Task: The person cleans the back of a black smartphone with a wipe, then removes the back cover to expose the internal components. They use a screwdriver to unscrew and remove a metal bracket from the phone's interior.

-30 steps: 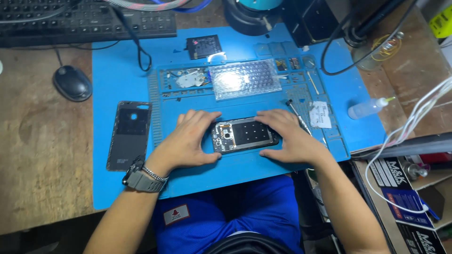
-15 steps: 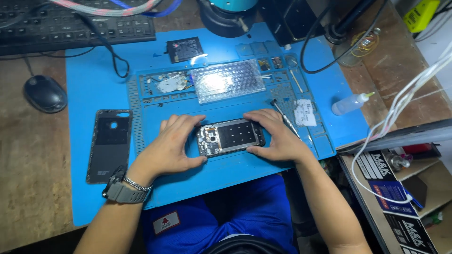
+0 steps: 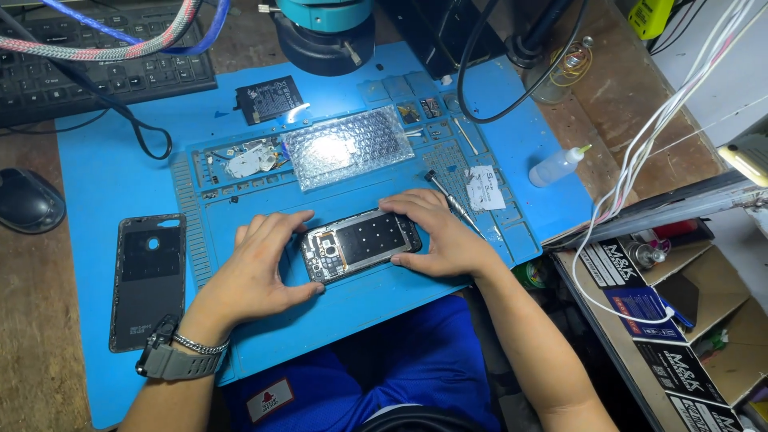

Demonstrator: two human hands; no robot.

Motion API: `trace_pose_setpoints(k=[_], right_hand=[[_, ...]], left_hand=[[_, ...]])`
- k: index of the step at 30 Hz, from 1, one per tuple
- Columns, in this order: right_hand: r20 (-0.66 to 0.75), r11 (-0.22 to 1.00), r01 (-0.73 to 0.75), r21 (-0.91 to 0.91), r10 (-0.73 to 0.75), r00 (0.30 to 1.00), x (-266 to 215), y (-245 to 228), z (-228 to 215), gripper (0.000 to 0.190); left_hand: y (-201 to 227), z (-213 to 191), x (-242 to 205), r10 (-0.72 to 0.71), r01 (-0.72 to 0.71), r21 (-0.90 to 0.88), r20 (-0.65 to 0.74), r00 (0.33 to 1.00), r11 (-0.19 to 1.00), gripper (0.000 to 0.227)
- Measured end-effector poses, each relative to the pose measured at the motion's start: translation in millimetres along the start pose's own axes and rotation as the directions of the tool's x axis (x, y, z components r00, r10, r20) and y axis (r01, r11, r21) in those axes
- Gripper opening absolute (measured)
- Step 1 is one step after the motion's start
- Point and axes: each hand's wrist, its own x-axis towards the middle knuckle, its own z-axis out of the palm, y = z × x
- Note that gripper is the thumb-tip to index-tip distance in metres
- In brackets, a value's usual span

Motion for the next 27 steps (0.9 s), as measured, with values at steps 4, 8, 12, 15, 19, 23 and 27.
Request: trace_pose_setpoints(k=[4, 8, 12, 15, 19, 23, 27], right_hand=[[-0.107, 0.999, -0.038, 0.020, 0.040, 0.993, -7, -2, -10, 0.067], [-0.368, 0.895, -0.168, -0.414, 0.005, 0.930, -17, -5, -41, 0.042], [-0.203, 0.723, -0.428, -0.542, 0.381, 0.902, -13, -12, -50, 0.039], [-0.196, 0.659, -0.488, -0.572, 0.468, 0.862, -10, 8, -44, 0.034], [-0.232, 0.667, -0.557, -0.496, 0.517, 0.824, 4, -8, -44, 0.030], [-0.211, 0.981, -0.048, 0.189, 0.089, 0.973, 25, -10, -26, 0.028], [-0.274, 0.933, 0.197, 0.300, -0.114, 0.955, 60, -26, 22, 0.072]], left_hand=[[1, 1, 0, -0.002, 0.002, -0.008, -0.013, 1.000, 1.000, 0.101], [-10, 5, 0, 0.059, -0.059, 0.006, -0.061, 0.996, 0.998, 0.103], [-10, 8, -2, 0.063, -0.063, 0.007, -0.090, 0.994, 0.998, 0.103], [-11, 8, -2, 0.068, -0.069, -0.002, -0.086, 0.994, 0.998, 0.103], [-6, 3, -3, 0.063, -0.062, 0.016, -0.066, 0.996, 0.998, 0.099], [-2, 0, -1, -0.002, 0.004, 0.087, -0.025, 1.000, 0.996, 0.088], [2, -6, -2, -0.024, 0.025, 0.101, -0.015, 1.000, 0.995, 0.089]])
